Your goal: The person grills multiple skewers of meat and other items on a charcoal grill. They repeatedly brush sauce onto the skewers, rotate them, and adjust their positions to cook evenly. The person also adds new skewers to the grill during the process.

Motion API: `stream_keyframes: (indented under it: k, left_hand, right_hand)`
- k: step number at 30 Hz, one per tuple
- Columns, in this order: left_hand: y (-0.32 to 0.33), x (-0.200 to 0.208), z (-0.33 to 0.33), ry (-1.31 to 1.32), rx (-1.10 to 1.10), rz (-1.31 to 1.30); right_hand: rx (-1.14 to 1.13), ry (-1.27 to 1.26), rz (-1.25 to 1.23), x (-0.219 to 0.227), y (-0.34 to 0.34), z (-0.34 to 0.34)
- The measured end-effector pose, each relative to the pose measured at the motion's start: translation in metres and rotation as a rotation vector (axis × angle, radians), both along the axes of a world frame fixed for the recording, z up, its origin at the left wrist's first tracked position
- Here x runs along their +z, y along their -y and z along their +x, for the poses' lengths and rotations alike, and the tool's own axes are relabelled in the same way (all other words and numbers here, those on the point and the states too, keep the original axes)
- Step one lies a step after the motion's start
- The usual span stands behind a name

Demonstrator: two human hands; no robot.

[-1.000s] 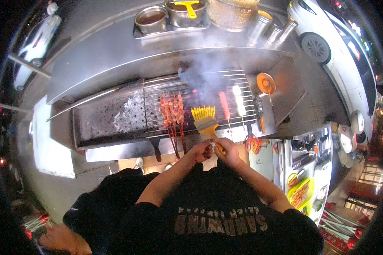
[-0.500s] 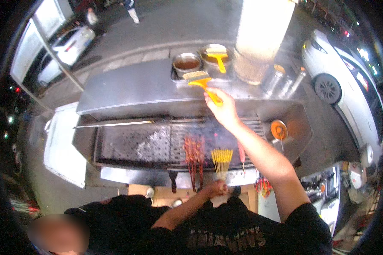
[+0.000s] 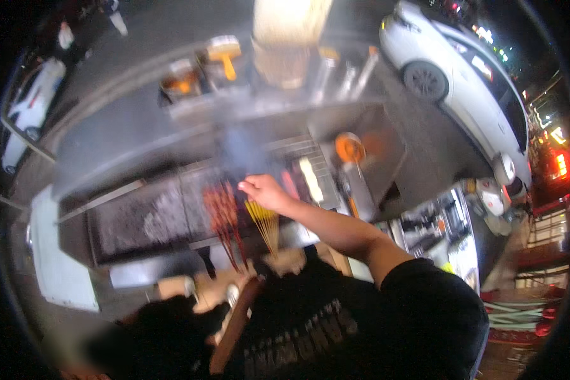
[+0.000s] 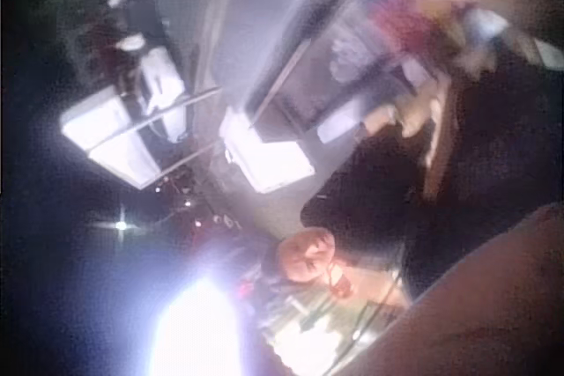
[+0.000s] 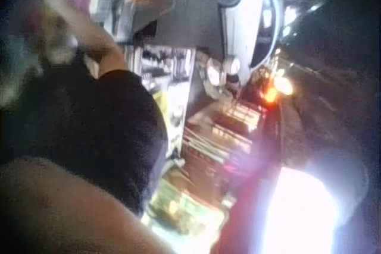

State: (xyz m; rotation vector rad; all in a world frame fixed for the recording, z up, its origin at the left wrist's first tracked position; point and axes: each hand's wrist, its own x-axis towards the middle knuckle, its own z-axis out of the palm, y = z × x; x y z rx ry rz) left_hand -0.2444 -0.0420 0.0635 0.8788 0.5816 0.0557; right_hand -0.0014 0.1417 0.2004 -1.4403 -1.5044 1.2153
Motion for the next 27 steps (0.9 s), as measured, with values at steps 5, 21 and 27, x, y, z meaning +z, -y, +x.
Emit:
stream_keyframes:
  k: [5,21,27]
  left_hand:
    - [0.045,0.024,0.039,-0.571,0.383,0.187]
    - [-0.049,0.019,0.235,-0.524,0.503,0.148]
    - [-0.033,0.020,0.252,-0.739,0.574,0.413]
  right_hand:
    - [-0.031,0.355,0.009,-0.051,0.158,0.126]
    - [0.063,-0.070,-0.410,-0.111,0.155,0.193]
    - [0.132,-0.236,-0.533,-0.116,0.158,0.206]
